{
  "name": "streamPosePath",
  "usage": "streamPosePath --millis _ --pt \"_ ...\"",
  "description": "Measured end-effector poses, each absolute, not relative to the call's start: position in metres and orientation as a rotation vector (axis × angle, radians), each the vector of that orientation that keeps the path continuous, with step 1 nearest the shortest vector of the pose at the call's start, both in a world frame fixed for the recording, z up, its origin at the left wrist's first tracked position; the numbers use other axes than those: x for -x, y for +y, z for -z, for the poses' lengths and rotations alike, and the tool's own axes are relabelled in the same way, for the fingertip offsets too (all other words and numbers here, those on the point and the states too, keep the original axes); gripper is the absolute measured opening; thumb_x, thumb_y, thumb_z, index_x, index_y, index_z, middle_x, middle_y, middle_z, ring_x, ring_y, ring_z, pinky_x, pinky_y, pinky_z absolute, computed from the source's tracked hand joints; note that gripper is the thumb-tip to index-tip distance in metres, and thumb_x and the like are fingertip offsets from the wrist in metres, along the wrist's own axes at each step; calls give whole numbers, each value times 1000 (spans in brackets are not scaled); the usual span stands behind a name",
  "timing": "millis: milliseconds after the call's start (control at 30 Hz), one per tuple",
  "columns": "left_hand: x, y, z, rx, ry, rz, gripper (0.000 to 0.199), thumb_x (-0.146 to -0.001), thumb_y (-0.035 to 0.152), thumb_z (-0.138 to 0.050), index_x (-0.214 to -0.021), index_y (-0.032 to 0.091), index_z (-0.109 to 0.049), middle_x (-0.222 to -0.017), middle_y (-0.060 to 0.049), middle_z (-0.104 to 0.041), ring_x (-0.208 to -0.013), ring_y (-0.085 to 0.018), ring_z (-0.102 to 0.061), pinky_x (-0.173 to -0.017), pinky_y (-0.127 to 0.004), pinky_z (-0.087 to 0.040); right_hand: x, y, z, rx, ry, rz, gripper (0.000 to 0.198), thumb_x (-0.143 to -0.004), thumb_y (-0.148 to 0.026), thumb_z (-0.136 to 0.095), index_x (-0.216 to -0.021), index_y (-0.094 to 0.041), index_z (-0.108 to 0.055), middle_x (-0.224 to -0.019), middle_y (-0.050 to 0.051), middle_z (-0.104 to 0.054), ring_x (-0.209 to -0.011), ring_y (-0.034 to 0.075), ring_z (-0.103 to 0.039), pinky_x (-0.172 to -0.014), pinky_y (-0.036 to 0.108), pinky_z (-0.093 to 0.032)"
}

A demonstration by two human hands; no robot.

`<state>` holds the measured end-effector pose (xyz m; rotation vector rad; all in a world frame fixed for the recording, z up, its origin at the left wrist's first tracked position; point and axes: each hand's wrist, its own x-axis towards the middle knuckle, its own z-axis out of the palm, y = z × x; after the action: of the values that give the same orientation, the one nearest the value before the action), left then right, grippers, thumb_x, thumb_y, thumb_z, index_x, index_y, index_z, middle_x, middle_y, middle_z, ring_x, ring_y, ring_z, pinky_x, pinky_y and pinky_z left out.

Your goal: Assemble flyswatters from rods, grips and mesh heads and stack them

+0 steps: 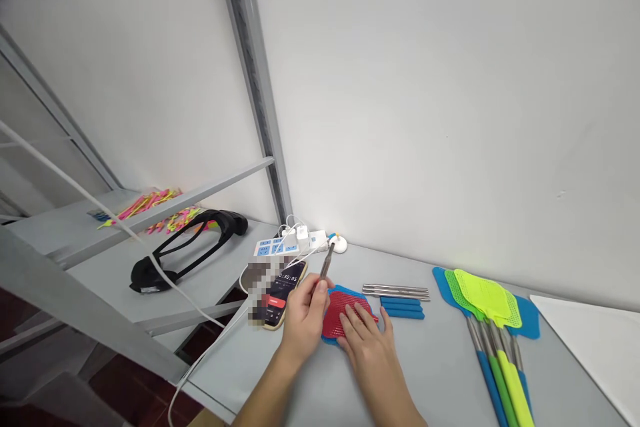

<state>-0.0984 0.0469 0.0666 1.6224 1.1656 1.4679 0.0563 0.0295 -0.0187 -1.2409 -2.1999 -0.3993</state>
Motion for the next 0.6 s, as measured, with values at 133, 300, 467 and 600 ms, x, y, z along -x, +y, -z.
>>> streamPosePath --millis 133,300,467,600 --pt "87 73 -88 -1772 1114 -1508 31 -99 39 -40 -82 18 -55 -58 5 -43 -52 -10 -39 -54 -23 -33 -59 31 5 1172 -2129 385 28 -100 -28 -44 -117 -30 -66 -113 1 -73 -106 22 -64 -106 46 -24" --pt "65 99 -119 -1935 1094 -1510 31 -99 42 -39 -86 19 -56 -59 5 -42 -53 -11 -39 -54 -23 -32 -75 41 -18 1155 -1944 328 26 -97 -17 -45 -107 -24 -67 -110 5 -72 -104 23 -61 -95 42 -35" --pt "43 114 -130 -2105 1064 -1420 33 -99 43 -38 -84 20 -57 -60 4 -45 -55 -11 -44 -55 -23 -34 -122 57 -55 1288 -1687 238 21 -95 -32 -47 -95 -19 -64 -93 10 -68 -88 25 -59 -82 41 -43" --pt "49 112 -103 -2235 1071 -1302 33 -96 40 -41 -76 20 -58 -57 3 -46 -53 -12 -43 -54 -24 -32 -158 60 -76 1598 -1145 -70 34 -94 -50 -43 -97 -19 -58 -86 7 -64 -75 23 -59 -62 35 -44"
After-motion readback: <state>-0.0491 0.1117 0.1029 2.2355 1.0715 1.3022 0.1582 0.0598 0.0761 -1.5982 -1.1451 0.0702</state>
